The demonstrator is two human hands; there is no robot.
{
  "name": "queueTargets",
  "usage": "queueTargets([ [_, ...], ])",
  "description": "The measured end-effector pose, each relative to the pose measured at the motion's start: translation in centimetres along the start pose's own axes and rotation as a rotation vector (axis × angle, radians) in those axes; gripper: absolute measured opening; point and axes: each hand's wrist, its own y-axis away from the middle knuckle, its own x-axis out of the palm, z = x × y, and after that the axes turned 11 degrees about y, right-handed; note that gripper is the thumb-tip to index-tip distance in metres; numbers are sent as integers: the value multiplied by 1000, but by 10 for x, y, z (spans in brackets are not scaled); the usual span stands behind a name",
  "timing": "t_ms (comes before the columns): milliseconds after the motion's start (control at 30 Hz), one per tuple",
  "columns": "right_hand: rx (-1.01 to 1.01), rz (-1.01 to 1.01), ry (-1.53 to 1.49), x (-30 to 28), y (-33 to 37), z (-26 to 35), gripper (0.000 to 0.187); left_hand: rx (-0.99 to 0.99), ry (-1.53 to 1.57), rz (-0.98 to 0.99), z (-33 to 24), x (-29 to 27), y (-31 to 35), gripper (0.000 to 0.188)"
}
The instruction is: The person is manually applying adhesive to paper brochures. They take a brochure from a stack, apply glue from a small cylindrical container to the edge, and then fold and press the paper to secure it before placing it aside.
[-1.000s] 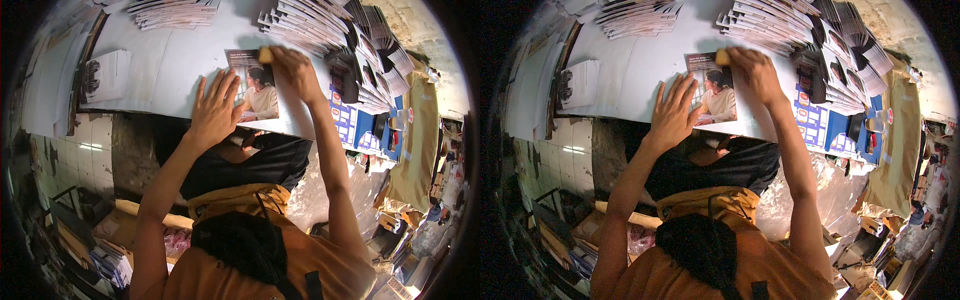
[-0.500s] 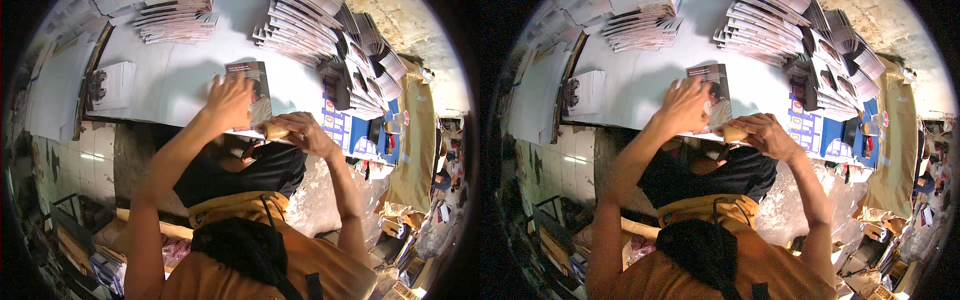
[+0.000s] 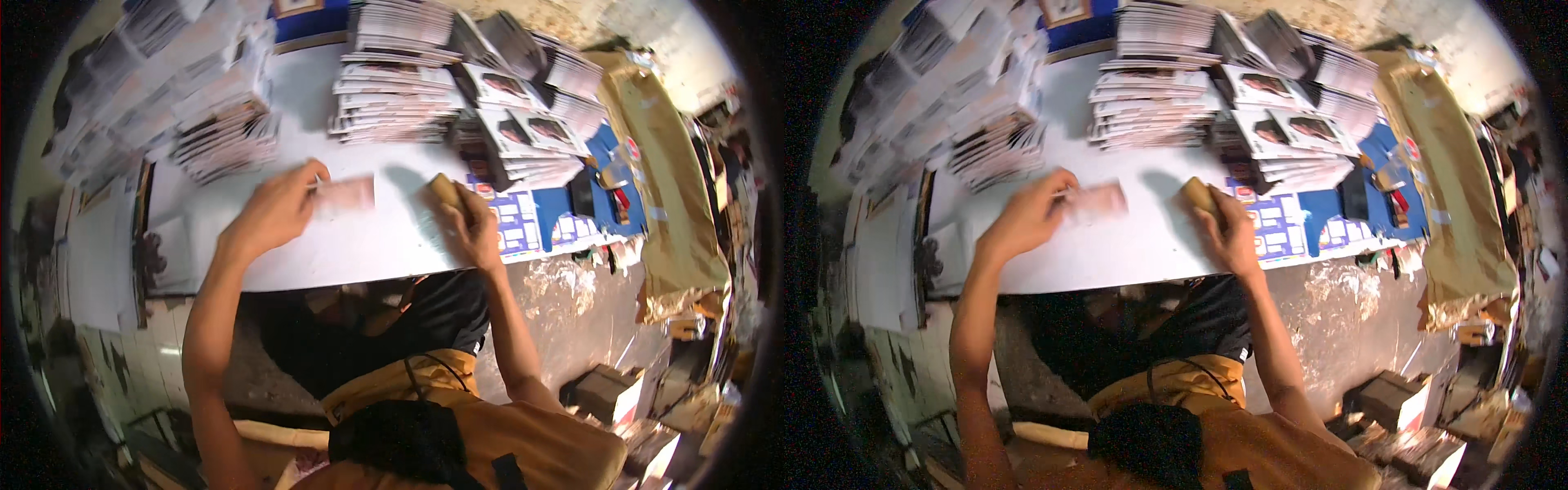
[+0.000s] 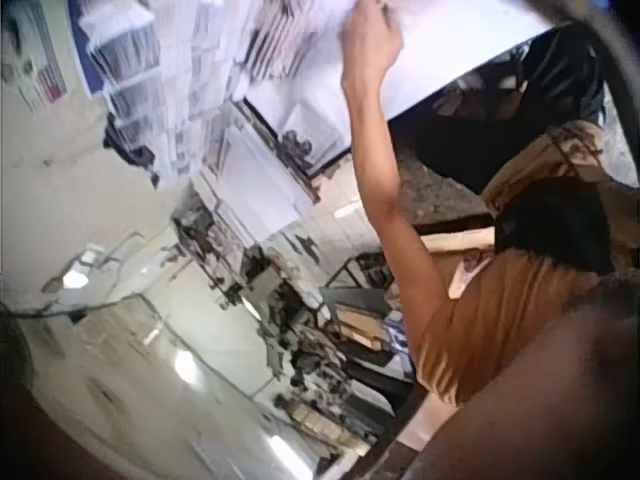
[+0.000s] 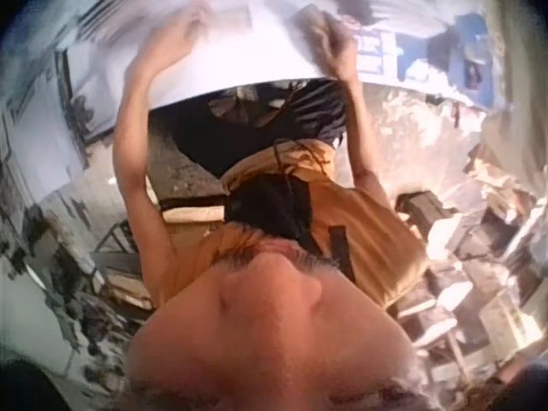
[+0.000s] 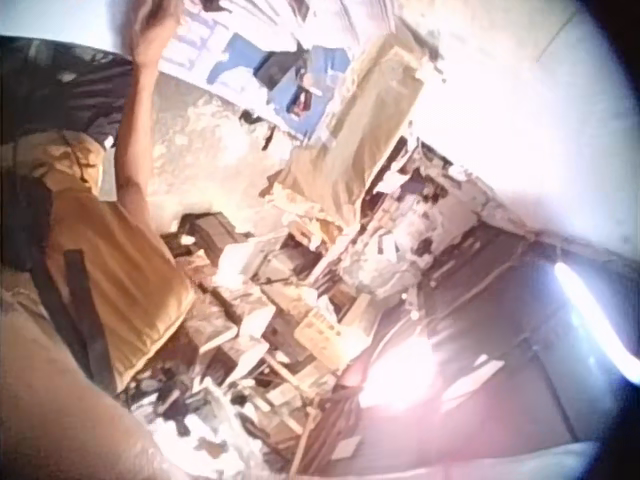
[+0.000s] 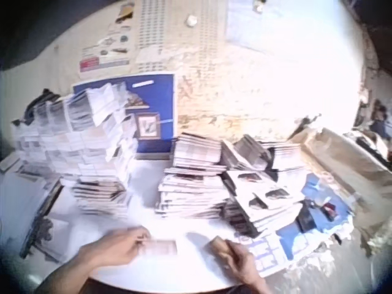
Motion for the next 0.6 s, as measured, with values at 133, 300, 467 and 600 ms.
queueTargets([
  [133,25,-32,-34,-6,0,3,48,675,31,-515,-141,-14,-57,30],
  [300,121,111,-102,8,6,-9,47,709,-182,-506,-207,97,-142,33],
  [467,-56,-56,155,15,17,-17,57,723,-50,137,-173,211,-67,46],
  [600,-111,-8,130,13,11,7,60,614,409,331,-112,163,27,41],
])
